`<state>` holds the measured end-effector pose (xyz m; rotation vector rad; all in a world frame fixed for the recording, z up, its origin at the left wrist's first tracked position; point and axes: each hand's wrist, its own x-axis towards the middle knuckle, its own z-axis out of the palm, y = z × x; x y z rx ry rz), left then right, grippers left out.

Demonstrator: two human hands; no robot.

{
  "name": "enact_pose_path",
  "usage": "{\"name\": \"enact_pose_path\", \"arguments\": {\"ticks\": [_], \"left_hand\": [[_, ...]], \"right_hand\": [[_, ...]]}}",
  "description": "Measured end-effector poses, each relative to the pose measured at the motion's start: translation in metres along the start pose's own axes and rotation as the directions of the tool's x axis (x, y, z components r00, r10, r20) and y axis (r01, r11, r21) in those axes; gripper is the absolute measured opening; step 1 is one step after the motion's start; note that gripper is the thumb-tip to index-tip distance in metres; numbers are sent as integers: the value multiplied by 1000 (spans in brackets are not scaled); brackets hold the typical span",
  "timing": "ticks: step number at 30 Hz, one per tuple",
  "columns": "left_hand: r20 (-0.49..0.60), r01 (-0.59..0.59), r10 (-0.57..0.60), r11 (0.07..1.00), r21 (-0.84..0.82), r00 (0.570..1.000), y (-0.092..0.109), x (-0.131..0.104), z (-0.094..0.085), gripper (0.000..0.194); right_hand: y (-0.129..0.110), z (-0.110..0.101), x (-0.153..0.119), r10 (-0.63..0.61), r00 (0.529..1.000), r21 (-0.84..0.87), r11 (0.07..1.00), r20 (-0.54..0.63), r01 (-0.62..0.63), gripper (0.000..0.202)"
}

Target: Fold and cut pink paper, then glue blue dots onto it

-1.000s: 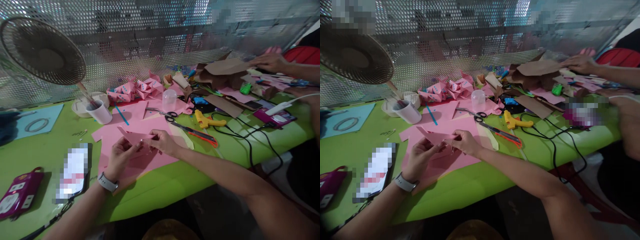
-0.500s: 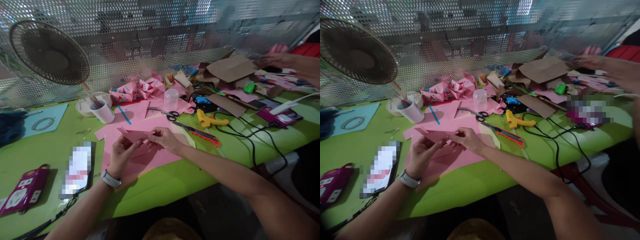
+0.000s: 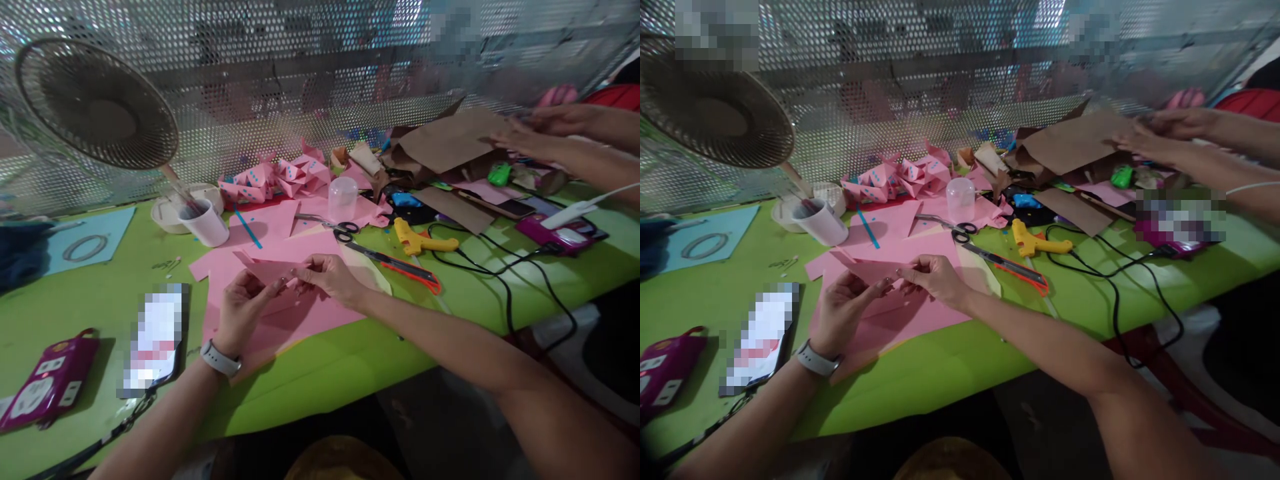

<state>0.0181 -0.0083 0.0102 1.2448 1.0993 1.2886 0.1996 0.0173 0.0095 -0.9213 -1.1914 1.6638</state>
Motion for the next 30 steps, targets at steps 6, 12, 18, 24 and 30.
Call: {"name": "enact_pose_path", "arguments": {"ticks": [6,12,18,24,30], "left_hand": [[-36,1,-2,1000,-21,999,2,1,0,36],[-60,51,-54,998,-40,997,1,2,-2,37],[48,104,-100,992,-71,994,-5,0,-2,38],[93,220,-210,970,-107,973,-2,2,0,42],[61,188,-182,976,-112,981,-3,1,1,58]], "right_hand": [[4,-9,6,-38,997,10,999,-74,39,36],[7,-17,8,-68,983,-4,998,-171,68,40],[1,-3,-3,-55,998,-165,985,19,57,37],[4,1,-5,-70,995,-185,979,66,81,37],[12,0,-5,-126,990,-296,945,57,138,39]]}}
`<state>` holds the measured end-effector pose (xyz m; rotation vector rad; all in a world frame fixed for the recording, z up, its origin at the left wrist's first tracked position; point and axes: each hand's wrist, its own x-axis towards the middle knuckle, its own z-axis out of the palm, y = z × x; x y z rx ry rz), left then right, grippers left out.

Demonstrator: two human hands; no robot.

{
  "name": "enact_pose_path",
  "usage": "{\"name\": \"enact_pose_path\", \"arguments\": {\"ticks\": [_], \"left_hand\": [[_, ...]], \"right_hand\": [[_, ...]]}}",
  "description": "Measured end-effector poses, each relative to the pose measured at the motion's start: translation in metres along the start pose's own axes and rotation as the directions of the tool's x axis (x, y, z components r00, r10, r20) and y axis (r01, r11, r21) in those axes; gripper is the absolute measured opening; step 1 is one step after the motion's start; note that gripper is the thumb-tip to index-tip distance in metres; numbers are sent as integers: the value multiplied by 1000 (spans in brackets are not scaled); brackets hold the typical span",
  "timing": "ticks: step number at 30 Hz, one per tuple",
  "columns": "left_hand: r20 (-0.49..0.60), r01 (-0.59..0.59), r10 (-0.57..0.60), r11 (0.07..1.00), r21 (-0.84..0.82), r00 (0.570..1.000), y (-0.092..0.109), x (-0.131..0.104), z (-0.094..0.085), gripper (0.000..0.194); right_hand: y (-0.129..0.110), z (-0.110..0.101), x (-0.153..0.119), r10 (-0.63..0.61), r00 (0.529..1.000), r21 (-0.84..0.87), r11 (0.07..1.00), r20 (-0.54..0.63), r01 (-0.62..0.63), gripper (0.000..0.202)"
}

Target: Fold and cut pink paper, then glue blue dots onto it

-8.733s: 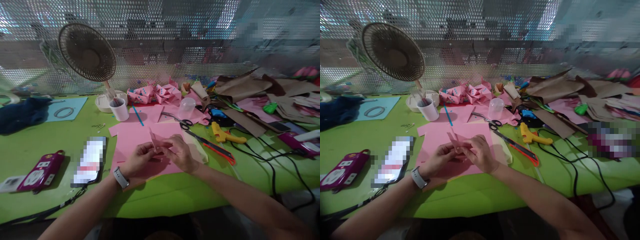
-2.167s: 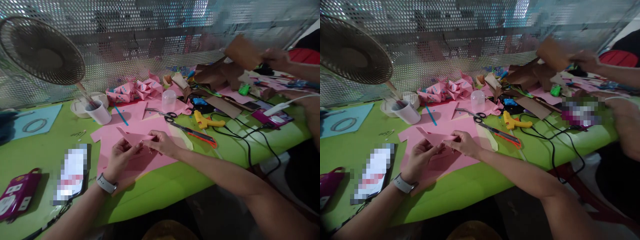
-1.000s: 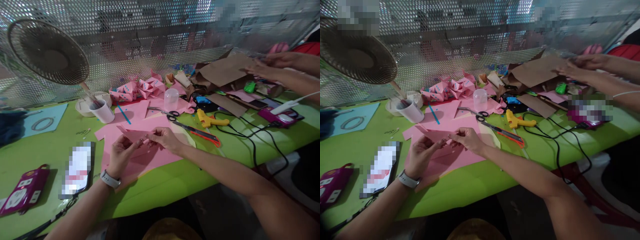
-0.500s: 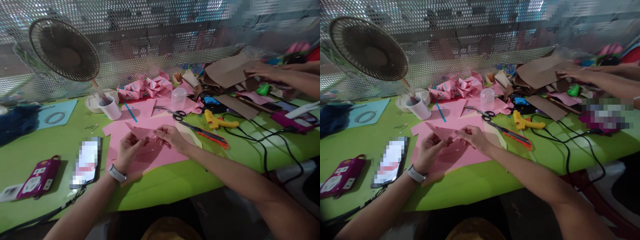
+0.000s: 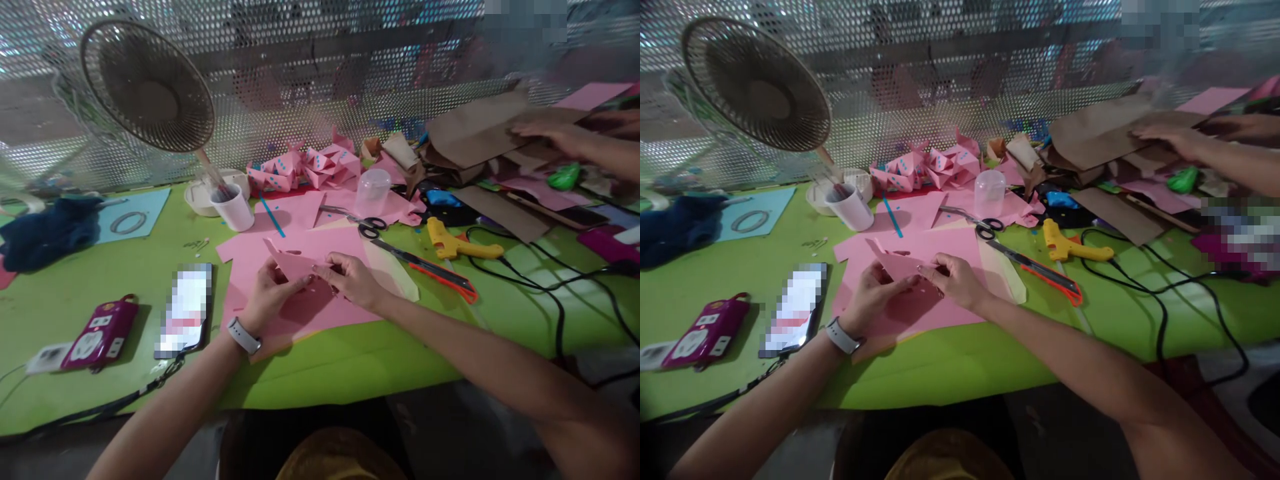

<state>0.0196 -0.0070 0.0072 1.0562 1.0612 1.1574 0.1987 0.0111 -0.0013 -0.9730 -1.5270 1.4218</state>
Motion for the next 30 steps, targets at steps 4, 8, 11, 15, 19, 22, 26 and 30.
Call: {"name": "enact_pose_path", "arguments": {"ticks": [4,8,11,15,19,22,26,30], "left_hand": [[30,5,-5,1000,1,1000,0,0,-1,64],[40,61,-61,998,0,997,2,-1,-2,78],[20,83,-83,996,12,996,3,-2,-2,84],[26,78,-80,996,39,997,4,-1,-4,82],[38,99,-100,994,35,994,5,0,-6,78],[55,90,-92,995,35,994,4,2,-9,63],[70,95,-100,993,68,993,5,3,-15,55],[65,108,-113,991,80,991,8,3,-17,64]], "right_hand": [[5,-1,1,-29,999,-46,998,26,30,39],[7,-1,1,-28,997,-36,999,78,31,36],[7,0,1,-27,996,-37,999,81,30,36],[7,1,1,-23,997,-12,1000,79,24,34],[7,0,2,-5,997,30,1000,76,3,35],[6,-1,3,3,999,51,999,51,-6,38],[6,-4,4,-3,1000,55,999,24,2,38],[4,-5,4,-7,1000,51,999,15,6,36]]}}
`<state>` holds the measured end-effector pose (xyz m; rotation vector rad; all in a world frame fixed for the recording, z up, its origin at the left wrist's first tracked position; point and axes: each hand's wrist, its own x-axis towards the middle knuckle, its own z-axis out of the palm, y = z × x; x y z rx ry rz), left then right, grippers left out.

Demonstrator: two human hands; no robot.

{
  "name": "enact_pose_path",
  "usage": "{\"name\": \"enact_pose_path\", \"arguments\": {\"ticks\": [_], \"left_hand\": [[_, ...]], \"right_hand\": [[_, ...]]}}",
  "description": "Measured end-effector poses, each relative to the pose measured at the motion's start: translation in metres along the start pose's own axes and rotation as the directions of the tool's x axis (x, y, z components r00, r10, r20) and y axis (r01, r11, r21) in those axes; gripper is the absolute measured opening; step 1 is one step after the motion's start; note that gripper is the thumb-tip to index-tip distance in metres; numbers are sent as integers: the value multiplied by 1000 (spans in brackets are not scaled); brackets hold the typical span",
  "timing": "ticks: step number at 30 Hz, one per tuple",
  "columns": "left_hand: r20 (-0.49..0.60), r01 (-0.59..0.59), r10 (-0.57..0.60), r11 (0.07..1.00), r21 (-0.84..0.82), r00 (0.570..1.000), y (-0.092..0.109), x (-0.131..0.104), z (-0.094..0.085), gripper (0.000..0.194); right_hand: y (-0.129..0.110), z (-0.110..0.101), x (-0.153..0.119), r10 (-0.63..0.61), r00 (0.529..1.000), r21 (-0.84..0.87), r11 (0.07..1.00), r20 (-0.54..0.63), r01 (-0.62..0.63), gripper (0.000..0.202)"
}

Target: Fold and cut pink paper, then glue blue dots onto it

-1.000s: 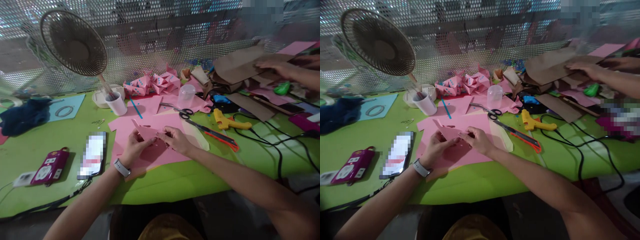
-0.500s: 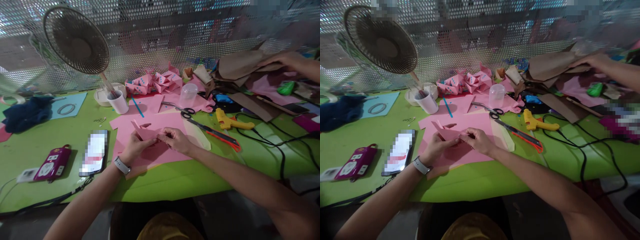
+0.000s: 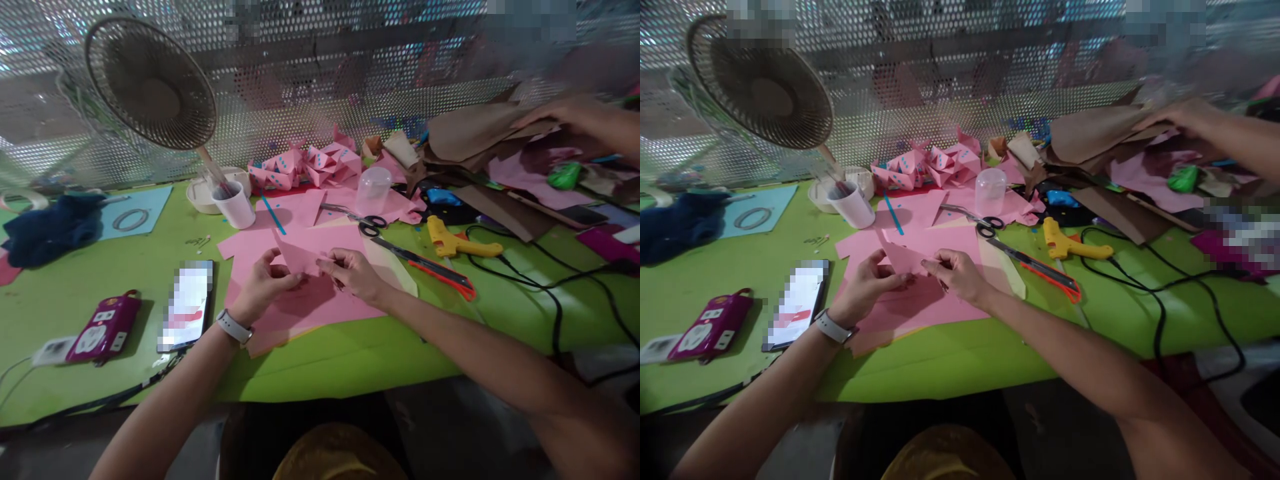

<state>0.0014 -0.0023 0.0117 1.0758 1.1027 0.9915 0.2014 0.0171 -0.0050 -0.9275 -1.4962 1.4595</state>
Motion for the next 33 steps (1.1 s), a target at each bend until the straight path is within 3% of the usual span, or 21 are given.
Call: {"name": "enact_pose_path", "arguments": {"ticks": [10,13,17,20,24,29,33], "left_hand": [[28,-30,29,999,13,999,3,-1,0,65],[22,-24,25,998,-50,999,4,0,-1,62],[26,126,-123,964,-234,992,5,4,-4,44],[34,203,-202,945,-256,979,5,7,-5,38],[35,168,-164,962,-214,986,6,6,-5,26],[-48,110,-123,969,-220,991,4,7,-4,19],[25,96,-93,979,-178,995,-1,6,-3,23]], "right_hand": [[4,-2,0,-14,1000,52,999,4,14,39],[5,-2,0,-27,1000,33,999,-7,28,40],[4,-2,-2,-107,992,-25,994,-62,105,40],[4,-2,-4,-179,983,-105,979,-50,173,35],[7,-3,-3,-274,961,-250,933,-35,257,28],[2,-7,-4,-327,945,-368,880,-7,302,18],[-6,-6,-7,-323,946,-368,880,2,301,20]]}}
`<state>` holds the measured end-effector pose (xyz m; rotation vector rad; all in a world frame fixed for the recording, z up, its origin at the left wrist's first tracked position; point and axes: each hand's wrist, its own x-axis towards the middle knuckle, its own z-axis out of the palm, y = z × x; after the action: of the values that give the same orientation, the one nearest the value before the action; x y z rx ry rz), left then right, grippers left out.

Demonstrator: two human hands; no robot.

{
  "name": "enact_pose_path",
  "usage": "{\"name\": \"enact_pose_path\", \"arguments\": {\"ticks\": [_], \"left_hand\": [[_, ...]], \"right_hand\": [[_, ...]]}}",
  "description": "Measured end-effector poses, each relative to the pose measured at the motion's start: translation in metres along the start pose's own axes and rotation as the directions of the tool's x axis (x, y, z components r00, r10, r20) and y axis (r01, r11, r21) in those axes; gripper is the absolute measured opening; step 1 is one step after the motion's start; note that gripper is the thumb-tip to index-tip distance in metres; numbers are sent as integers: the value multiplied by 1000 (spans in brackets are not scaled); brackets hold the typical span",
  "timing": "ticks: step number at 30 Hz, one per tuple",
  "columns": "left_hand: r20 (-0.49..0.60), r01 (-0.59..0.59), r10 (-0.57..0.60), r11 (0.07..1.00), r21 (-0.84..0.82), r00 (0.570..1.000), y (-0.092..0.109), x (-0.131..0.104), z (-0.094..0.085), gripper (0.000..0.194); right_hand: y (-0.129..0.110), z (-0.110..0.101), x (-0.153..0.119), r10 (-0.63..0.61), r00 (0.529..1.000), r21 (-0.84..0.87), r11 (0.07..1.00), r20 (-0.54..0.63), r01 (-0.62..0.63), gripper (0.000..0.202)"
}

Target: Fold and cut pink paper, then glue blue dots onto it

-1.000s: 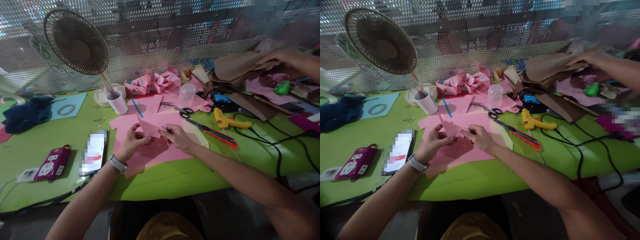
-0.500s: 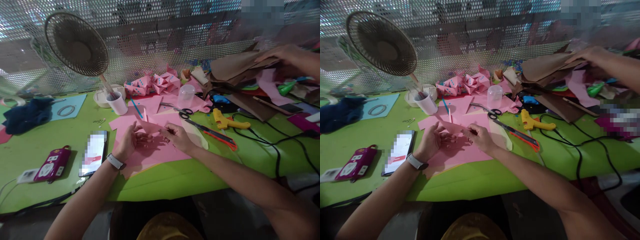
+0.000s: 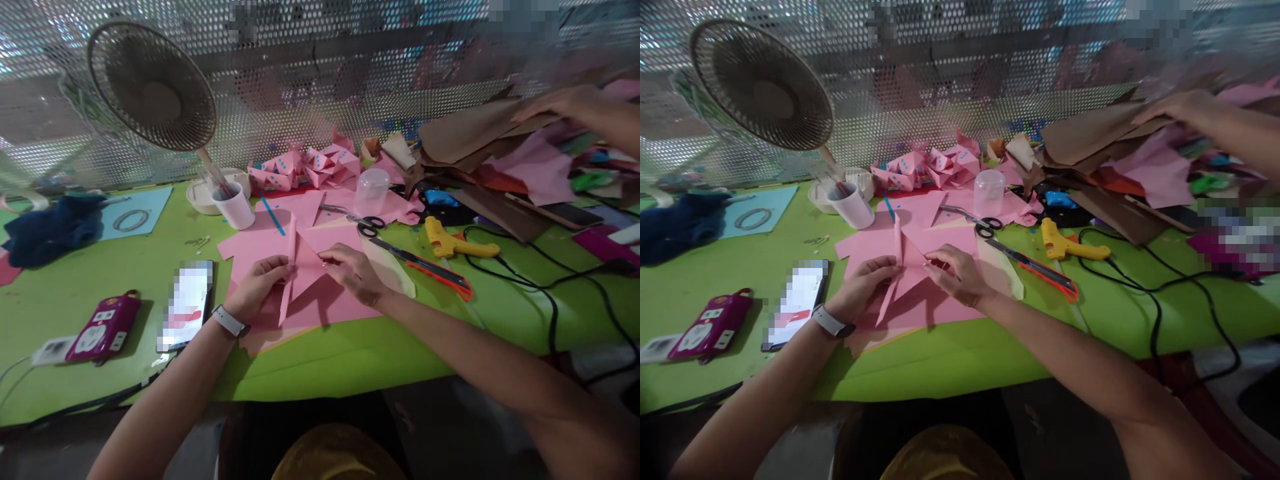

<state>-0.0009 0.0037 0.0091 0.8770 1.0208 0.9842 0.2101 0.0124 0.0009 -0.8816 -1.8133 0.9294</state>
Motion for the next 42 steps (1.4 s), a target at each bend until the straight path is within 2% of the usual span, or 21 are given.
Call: {"name": "enact_pose_path", "arguments": {"ticks": [2,5,8,10,13,15,17,20,23,26,28,31,34,36,37,39,40,42], "left_hand": [[45,-7,5,999,48,999,-2,-3,1,32],[101,-44,31,991,126,994,0,-8,4,43],[59,-98,89,977,187,994,5,-10,8,42],[29,-106,102,975,197,994,8,-10,7,43],[18,-18,15,989,148,1000,10,-7,4,40],[21,28,-31,990,141,999,9,-6,2,35],[12,16,-18,988,152,1000,9,-5,0,34],[-33,-37,43,987,158,999,12,-5,-2,35],[-109,-74,91,986,148,990,15,-5,-3,38],[-179,-105,127,986,128,975,18,-5,-4,40],[-199,-127,149,985,118,969,19,-6,-3,41],[-204,-135,157,984,118,966,20,-6,-3,43],[-200,-133,153,985,114,968,20,-6,-3,45],[-199,-140,159,985,105,967,20,-6,-3,44],[-196,-143,161,984,103,967,19,-5,-3,44],[-194,-144,162,984,107,967,18,-4,-3,44],[-193,-143,163,983,111,968,17,-4,-3,45],[-192,-143,164,982,123,967,15,-2,-5,45]], "right_hand": [[-2,2,0,61,998,3,998,9,-61,20],[-2,7,-1,109,994,25,994,20,-109,39],[-1,9,1,126,992,71,989,3,-126,47],[0,7,3,148,987,100,985,-59,-142,48],[2,2,7,158,967,109,984,-201,-138,48],[2,1,10,158,959,98,985,-234,-139,49],[0,0,12,186,962,115,980,-200,-165,51],[-5,-4,18,322,944,244,923,-70,-297,52],[-9,-22,32,494,868,452,784,-39,-426,49],[-7,-51,51,601,790,600,678,-119,-425,22],[-6,-71,63,623,761,633,666,-180,-395,9],[-12,-95,72,636,729,677,655,-254,-336,5],[-38,-118,67,612,733,710,655,-298,-258,7],[-66,-134,57,502,780,695,708,-374,-122,11],[-82,-143,50,421,804,646,761,-421,-60,18],[-113,-162,33,250,827,463,886,-504,15,46],[-127,-170,25,178,827,368,929,-533,37,48],[-144,-182,10,25,801,178,979,-598,102,34]]}}
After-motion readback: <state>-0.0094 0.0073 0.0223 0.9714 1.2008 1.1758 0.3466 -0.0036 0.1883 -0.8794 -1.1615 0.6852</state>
